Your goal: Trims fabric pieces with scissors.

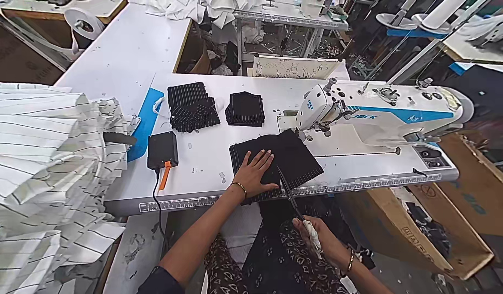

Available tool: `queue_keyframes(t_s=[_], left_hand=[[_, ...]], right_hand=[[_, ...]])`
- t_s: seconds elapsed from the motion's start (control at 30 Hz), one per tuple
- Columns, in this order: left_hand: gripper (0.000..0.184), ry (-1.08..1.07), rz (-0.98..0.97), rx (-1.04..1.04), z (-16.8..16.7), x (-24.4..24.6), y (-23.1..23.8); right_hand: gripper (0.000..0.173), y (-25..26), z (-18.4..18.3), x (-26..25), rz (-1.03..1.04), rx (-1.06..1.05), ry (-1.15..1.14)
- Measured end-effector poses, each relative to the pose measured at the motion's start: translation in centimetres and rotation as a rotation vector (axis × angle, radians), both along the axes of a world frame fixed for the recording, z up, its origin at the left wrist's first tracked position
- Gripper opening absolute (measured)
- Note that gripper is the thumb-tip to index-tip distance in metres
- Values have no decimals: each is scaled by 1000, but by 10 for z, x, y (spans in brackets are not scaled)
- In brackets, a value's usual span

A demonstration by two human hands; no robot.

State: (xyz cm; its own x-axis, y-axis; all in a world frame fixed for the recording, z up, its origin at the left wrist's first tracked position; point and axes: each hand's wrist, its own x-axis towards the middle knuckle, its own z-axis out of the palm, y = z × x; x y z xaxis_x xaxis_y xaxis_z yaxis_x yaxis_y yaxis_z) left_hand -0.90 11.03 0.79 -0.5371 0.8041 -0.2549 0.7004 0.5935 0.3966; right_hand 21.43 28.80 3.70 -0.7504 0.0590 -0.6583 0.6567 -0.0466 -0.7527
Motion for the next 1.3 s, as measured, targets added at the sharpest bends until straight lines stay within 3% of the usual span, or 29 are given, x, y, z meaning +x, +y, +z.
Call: queue_keyframes(t_s=[0.13, 0.9, 0.97, 1.17, 1.3], left_hand=[[110, 11, -10, -4, -1, 0, 0], [124, 58, 88, 124, -7, 3, -2], [117, 59, 70, 164, -6, 4, -4], [61, 31, -78, 234, 5, 3, -22], [51, -38, 40, 204, 25, 2, -37]], right_hand=[[36, -2, 2, -15, -13, -99, -14], [36, 3, 2, -50, -23, -126, -16], [35, 6, 6, -59, 12, -117, -34], [35, 17, 11, -53, 22, -67, -18], [36, 11, 13, -24, 7, -117, -45]])
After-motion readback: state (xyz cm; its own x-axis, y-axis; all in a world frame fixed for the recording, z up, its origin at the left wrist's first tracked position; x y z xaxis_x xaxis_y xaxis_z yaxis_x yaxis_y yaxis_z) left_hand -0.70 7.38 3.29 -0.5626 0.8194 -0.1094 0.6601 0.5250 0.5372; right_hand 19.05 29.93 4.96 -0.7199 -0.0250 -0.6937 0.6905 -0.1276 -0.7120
